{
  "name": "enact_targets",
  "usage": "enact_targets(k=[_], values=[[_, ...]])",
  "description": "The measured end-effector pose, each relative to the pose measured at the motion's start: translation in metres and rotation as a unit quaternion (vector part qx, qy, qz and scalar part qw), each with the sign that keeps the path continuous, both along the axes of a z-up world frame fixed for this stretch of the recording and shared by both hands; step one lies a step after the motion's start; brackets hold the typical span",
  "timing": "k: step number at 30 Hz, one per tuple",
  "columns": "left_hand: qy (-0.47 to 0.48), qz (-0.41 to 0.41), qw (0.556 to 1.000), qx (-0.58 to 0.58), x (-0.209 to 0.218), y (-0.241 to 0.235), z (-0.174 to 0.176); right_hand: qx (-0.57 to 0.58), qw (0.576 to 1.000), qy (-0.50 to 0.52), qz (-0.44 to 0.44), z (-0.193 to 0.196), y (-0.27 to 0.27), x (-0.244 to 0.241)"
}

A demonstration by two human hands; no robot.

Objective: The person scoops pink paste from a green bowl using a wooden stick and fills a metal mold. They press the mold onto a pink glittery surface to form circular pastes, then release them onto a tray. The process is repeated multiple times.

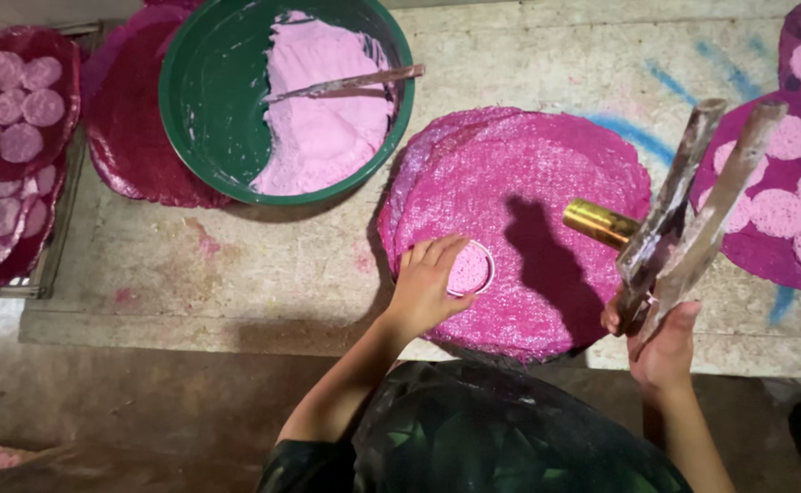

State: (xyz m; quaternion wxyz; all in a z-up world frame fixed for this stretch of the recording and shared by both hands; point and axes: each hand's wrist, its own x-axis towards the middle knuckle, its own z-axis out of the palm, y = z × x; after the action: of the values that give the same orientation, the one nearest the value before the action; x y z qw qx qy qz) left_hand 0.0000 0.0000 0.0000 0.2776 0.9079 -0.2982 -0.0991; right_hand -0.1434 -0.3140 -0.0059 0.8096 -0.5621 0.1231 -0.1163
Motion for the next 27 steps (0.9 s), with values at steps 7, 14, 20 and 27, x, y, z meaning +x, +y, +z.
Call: enact_targets(k=[7, 14, 20, 27], values=[[-0.058, 0.027, 0.996, -0.063, 0.034, -0.002, 0.016, 0.021, 0.999, -0.018, 0.038, -0.007, -0.011, -0.002], [-0.196, -0.068, 0.975, -0.085, 0.090, -0.044, 0.076, -0.174, 0.981, 0.077, 0.046, 0.021, -0.012, 0.016], [0.210, -0.230, 0.946, -0.095, 0.012, -0.028, 0.175, -0.596, 0.757, -0.178, 0.199, 0.142, 0.006, 0.028], [0.140, -0.347, 0.925, 0.061, -0.033, -0.030, 0.228, -0.626, 0.496, -0.446, 0.405, 0.250, 0.025, 0.088]])
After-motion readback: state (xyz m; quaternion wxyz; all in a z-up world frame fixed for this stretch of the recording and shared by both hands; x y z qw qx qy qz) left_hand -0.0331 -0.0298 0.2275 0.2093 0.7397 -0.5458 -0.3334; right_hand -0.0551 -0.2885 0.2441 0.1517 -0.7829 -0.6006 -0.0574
